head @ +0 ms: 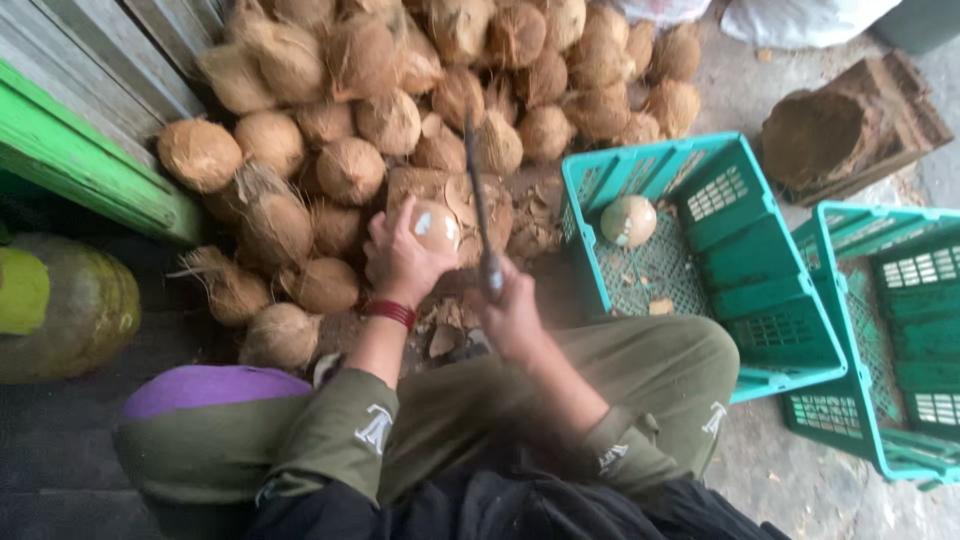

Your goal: The person sits on the floor and uses a machete to strike and open coconuts. They repeatedly hit the coconut against a wooden block, rotate it, and continue striking until the top breaks open. The opened coconut is then placed into a green crate.

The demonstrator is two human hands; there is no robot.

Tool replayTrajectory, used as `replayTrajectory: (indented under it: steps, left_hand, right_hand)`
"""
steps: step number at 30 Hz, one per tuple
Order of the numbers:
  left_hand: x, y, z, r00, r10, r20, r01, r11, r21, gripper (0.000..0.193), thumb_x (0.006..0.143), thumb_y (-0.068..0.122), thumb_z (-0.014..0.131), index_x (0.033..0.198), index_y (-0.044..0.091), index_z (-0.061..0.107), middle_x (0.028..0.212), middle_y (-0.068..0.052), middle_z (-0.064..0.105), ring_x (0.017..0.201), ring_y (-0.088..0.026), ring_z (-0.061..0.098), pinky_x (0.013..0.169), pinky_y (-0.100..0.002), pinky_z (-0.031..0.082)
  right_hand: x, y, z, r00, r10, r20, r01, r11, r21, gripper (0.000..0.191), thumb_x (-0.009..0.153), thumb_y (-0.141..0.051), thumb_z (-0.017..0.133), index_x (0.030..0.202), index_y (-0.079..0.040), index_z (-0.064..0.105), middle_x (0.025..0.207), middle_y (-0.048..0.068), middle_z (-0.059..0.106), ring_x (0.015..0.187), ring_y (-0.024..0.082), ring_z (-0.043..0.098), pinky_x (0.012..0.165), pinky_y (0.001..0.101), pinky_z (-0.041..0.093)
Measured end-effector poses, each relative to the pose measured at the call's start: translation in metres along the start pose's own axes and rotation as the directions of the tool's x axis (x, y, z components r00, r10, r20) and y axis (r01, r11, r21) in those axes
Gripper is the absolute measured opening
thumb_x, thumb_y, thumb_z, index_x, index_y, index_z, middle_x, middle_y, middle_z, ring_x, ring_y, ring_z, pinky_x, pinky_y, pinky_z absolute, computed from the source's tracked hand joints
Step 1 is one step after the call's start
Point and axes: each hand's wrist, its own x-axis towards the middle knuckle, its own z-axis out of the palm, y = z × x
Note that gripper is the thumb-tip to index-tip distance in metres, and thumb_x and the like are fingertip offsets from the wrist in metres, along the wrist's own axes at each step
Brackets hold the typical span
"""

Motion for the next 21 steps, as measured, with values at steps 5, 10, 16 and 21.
replayTrajectory:
  steps: [5,10,16,21]
  left_hand:
    - [0.002,-0.032,0.013,1.0,0.003,0.03,0.012,0.877,-0.48,0.102,0.05,0.034,0.097,0.14,0.03,0.05,0.147,-0.014,0.045,0.128,-0.035,0.057,0.094,-0.052,0.063]
    - [0.0,-0.054,0.009,0.999,0.011,-0.032,-0.029,0.782,-0.622,0.105,0.052,0.031,0.097,0.144,0.029,0.047,0.145,-0.015,0.048,0.13,-0.035,0.056,0.103,-0.056,0.059]
    - [-0.005,-0.03,0.017,0.982,0.168,-0.085,-0.186,0.932,-0.31,0.123,0.047,0.04,0.104,0.149,0.029,0.036,0.144,-0.023,0.037,0.132,-0.039,0.044,0.106,-0.059,0.049]
    - [0.004,-0.008,-0.002,0.961,0.277,0.017,-0.272,0.952,-0.142,0.128,0.041,0.041,0.104,0.151,0.027,0.038,0.139,-0.026,0.04,0.127,-0.045,0.044,0.108,-0.057,0.05]
  right_hand:
    - [0.015,0.06,0.012,0.883,0.443,0.156,-0.45,0.893,0.015,0.016,0.077,0.0,0.064,0.092,-0.003,0.062,0.07,0.007,0.061,0.061,0.021,0.058,0.053,0.0366,0.046]
    - [0.017,0.091,0.01,0.915,0.32,0.245,-0.367,0.913,0.177,0.012,0.076,-0.004,0.067,0.08,0.004,0.059,0.06,0.007,0.056,0.045,0.018,0.052,0.039,0.0346,0.039]
    - [0.018,0.055,0.004,0.881,0.386,0.274,-0.424,0.901,0.096,0.014,0.075,-0.004,0.068,0.087,0.0,0.064,0.06,0.007,0.054,0.045,0.016,0.049,0.04,0.0335,0.037]
    - [0.008,0.0,-0.011,0.943,0.3,0.141,-0.303,0.953,0.0,0.027,0.073,-0.004,0.067,0.1,-0.004,0.068,0.066,0.005,0.061,0.054,0.015,0.056,0.048,0.0341,0.044]
